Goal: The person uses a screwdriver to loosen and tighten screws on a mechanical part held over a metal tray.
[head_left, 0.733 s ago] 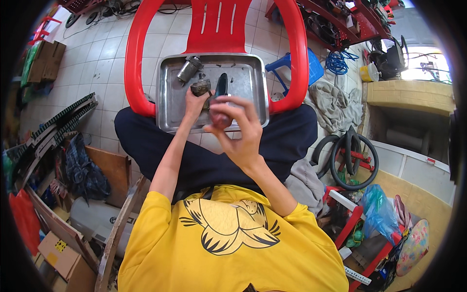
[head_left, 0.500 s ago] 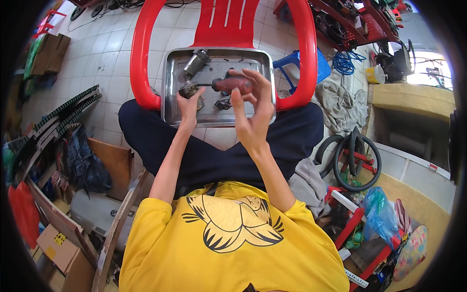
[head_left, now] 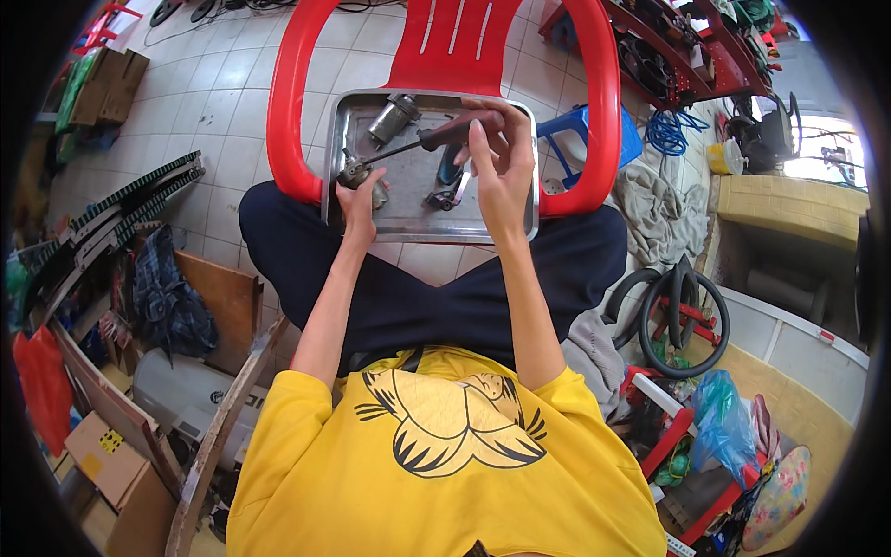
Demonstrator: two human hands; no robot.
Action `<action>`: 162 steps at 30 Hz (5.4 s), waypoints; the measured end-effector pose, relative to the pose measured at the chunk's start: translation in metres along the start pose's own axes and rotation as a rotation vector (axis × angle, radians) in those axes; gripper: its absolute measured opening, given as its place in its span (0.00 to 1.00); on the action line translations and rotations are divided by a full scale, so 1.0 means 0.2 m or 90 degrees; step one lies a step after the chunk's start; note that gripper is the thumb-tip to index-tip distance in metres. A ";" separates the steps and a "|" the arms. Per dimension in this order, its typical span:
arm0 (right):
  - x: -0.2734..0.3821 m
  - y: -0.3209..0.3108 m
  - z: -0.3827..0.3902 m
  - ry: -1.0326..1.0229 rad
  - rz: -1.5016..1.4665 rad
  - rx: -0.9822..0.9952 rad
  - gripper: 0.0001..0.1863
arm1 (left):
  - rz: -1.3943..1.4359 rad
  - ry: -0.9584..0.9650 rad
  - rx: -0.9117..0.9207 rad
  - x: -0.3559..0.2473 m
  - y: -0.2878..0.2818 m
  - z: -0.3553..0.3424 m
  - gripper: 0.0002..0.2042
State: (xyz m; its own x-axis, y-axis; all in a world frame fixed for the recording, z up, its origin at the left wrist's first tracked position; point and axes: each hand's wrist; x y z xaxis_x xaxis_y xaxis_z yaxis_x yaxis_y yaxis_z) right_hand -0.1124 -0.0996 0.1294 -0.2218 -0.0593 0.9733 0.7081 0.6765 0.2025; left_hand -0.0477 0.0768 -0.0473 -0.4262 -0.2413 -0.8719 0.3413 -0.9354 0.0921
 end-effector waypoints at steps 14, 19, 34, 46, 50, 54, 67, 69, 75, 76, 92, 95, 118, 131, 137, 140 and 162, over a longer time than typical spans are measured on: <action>-0.10 0.01 -0.04 -0.010 -0.129 -0.038 0.22 | -0.078 0.015 0.031 0.00 0.00 0.00 0.16; -0.08 0.01 -0.03 0.035 -0.043 -0.076 0.20 | -0.063 0.003 0.019 -0.01 0.01 0.02 0.14; -0.04 -0.02 0.03 -0.030 -0.036 -0.085 0.27 | -0.049 0.024 0.074 0.01 -0.02 0.00 0.14; -0.04 0.00 0.07 -0.082 -0.037 0.028 0.22 | -0.055 0.002 0.066 0.00 -0.01 0.00 0.15; -0.08 -0.03 0.03 -0.039 -0.027 -0.005 0.26 | -0.058 -0.002 0.050 -0.01 0.00 0.01 0.13; -0.03 -0.01 0.06 0.037 -0.107 -0.054 0.26 | -0.071 -0.009 0.041 -0.02 0.00 0.02 0.10; -0.04 0.02 0.04 0.041 -0.107 -0.074 0.26 | -0.083 0.014 0.044 -0.01 -0.01 0.02 0.09; -0.10 0.00 0.03 -0.024 -0.059 -0.073 0.28 | -0.072 0.011 0.057 0.00 -0.01 0.01 0.12; -0.05 0.01 0.03 0.081 -0.109 -0.053 0.31 | -0.064 0.008 0.056 0.00 0.00 0.01 0.13; -0.05 0.02 0.03 0.064 -0.102 -0.062 0.30 | -0.068 0.008 0.052 0.00 0.00 0.02 0.13; -0.06 0.01 0.02 0.043 -0.060 -0.053 0.23 | -0.084 0.018 0.061 0.00 -0.01 0.01 0.13; -0.05 0.01 0.01 0.040 -0.085 -0.040 0.23 | -0.081 0.018 0.055 -0.01 0.00 0.02 0.10; -0.07 0.05 0.03 -0.045 -0.030 0.034 0.24 | -0.057 0.004 0.056 0.00 0.00 0.00 0.15; -0.05 0.06 0.04 -0.008 -0.018 0.017 0.28 | -0.067 -0.004 0.053 0.00 0.01 0.01 0.16; -0.04 0.06 0.05 0.026 -0.043 -0.006 0.25 | -0.068 -0.003 0.047 0.00 0.00 0.01 0.15; -0.07 0.06 0.05 0.036 -0.106 -0.011 0.26 | -0.068 -0.005 0.051 0.00 0.01 0.01 0.14; -0.10 0.08 0.04 -0.016 -0.103 0.017 0.23 | -0.062 0.009 0.068 -0.02 0.01 0.03 0.11</action>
State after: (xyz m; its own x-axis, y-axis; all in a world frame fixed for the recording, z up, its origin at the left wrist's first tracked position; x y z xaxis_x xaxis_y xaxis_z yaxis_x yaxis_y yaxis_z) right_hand -0.1020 -0.0818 0.1123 -0.3481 -0.1508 0.9252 0.6441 0.6787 0.3530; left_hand -0.0511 0.0749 -0.0409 -0.4408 -0.1448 -0.8858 0.2077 -0.9766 0.0563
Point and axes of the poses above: each hand's wrist, its own z-axis away from the middle knuckle, its own y-axis out of the palm, x = y × z, and after that the axes turned 15 degrees about -x, right-handed
